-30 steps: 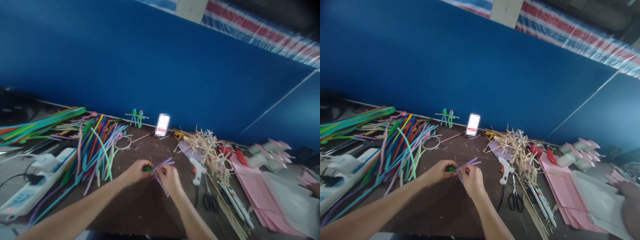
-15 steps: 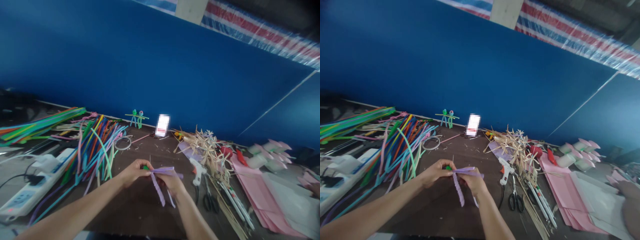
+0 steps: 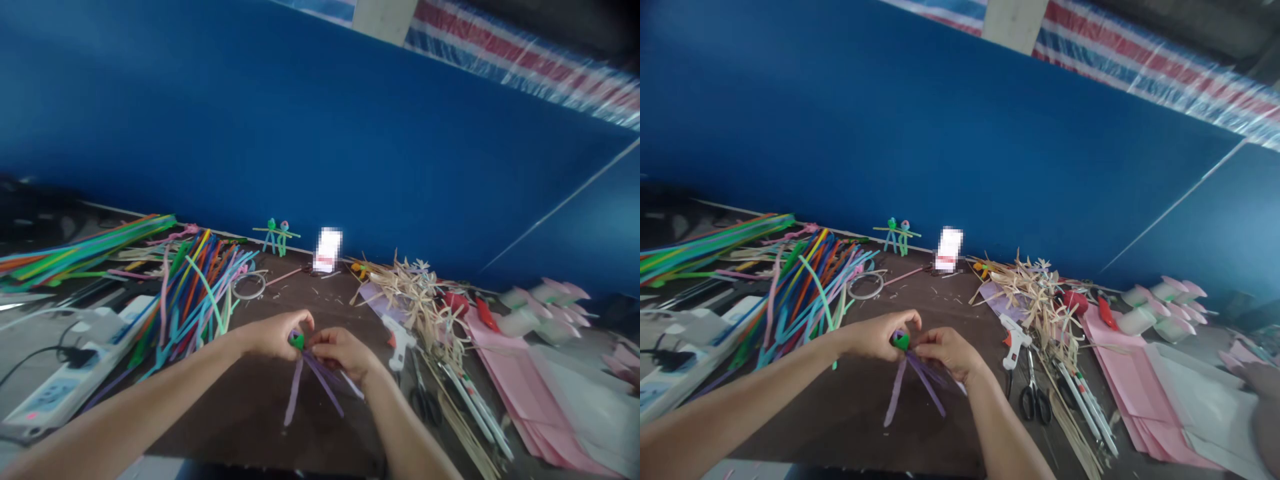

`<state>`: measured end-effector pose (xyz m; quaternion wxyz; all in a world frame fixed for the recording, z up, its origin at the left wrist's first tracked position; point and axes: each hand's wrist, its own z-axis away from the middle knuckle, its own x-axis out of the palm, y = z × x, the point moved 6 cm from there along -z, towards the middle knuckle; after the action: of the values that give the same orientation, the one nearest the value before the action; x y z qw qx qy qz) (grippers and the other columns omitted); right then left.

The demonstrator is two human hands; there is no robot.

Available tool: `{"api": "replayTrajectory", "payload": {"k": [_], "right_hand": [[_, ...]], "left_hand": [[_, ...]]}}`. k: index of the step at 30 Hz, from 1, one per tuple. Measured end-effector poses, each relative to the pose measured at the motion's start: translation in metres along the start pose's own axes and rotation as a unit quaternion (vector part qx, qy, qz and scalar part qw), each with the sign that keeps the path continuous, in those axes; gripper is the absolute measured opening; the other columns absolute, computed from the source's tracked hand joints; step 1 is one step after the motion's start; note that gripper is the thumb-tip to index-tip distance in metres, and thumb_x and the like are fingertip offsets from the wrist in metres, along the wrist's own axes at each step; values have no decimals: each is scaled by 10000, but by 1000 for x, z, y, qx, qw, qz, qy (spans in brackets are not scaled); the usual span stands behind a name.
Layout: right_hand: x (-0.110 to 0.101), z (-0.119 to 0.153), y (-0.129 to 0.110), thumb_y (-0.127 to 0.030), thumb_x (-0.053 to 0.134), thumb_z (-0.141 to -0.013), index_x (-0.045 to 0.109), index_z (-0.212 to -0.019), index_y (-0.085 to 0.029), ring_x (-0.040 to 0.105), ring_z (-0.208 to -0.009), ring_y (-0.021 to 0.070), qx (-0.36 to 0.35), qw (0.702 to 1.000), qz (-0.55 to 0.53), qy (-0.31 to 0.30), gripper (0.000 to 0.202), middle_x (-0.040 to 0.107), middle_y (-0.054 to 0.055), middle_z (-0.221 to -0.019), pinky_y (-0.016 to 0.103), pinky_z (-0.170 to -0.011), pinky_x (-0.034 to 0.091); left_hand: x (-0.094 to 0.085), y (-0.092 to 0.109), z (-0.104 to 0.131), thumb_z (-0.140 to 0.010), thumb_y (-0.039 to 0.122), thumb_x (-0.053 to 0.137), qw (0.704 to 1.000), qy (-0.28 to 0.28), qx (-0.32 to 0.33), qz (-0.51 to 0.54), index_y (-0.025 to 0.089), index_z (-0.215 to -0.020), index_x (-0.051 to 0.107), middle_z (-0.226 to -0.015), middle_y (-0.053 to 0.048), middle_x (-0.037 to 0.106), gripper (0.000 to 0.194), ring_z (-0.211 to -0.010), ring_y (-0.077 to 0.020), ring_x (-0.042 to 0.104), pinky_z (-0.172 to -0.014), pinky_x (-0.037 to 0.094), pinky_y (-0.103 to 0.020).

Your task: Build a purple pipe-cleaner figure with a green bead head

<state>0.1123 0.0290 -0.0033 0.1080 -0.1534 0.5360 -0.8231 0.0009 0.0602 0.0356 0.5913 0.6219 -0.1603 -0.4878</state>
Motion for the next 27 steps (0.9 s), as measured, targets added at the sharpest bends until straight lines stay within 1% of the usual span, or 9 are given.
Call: {"api": "replayTrajectory", "payload": {"k": [4,7,10,12,14,17,20,23,27], "right_hand": [[4,3,-6,-168,631,-567,619,-642,-123,390,-456,48,-38,993,110,36,89,503,-67,-488,177,-454,260],[5,4,-12,-122,586,-561,602,-579,-124,371,-454,52,-71,979,169,85,24,466,-72,-456,180,-447,248],[1,5,-16,-178,597,-571,549,-537,-139,323,-406,43,-98,979,90,154,71,413,-83,-421,179,-410,212],[-4,6,-14,-242,619,-566,503,-532,-156,277,-361,35,-106,974,-14,202,149,378,-96,-395,178,-377,180],[-6,5,-8,-286,644,-544,471,-530,-170,257,-333,31,-110,961,-93,234,209,353,-104,-372,176,-355,162],[-2,2,1,-321,668,-537,484,-547,-168,325,-337,41,-111,956,-139,234,239,403,-89,-385,175,-352,203],[0,1,6,-302,662,-565,528,-572,-145,350,-353,36,-115,960,-110,231,206,447,-74,-410,167,-354,218],[-1,0,10,-289,638,-589,562,-607,-126,315,-332,18,-91,973,-73,201,181,449,-78,-412,155,-333,180],[-7,0,13,-297,626,-593,539,-591,-133,308,-297,15,-60,979,-47,192,186,475,-77,-414,153,-310,172]], "left_hand": [[0,-2,-3,-536,138,584,1000,18,-1,-15,186,-950,453,-566,84,456,437,-505,-88,412,-486,306,-193],[-1,-8,-4,-522,120,600,999,26,-9,33,178,-975,472,-548,87,459,475,-486,-84,412,-475,298,-191],[0,-15,-1,-574,231,646,975,43,-15,216,176,-1057,462,-666,29,550,520,-573,-112,504,-540,368,-216],[6,-17,2,-652,377,602,928,55,-3,369,172,-1097,463,-826,-51,601,510,-714,-158,561,-626,410,-261],[16,-16,3,-649,453,597,891,81,25,446,124,-1013,547,-876,-103,615,493,-793,-193,567,-680,415,-281],[30,-22,2,-629,385,655,893,158,-2,420,108,-844,625,-716,-54,621,353,-672,-144,554,-646,408,-239],[34,-30,0,-656,380,628,902,229,-29,364,110,-721,632,-570,10,558,277,-535,-93,481,-539,376,-205],[33,-39,-3,-643,357,636,899,249,-43,358,99,-670,608,-526,27,526,261,-475,-70,434,-480,338,-190],[36,-45,-6,-635,325,639,894,234,-44,378,93,-688,592,-523,21,528,242,-447,-63,432,-457,331,-187]]}}
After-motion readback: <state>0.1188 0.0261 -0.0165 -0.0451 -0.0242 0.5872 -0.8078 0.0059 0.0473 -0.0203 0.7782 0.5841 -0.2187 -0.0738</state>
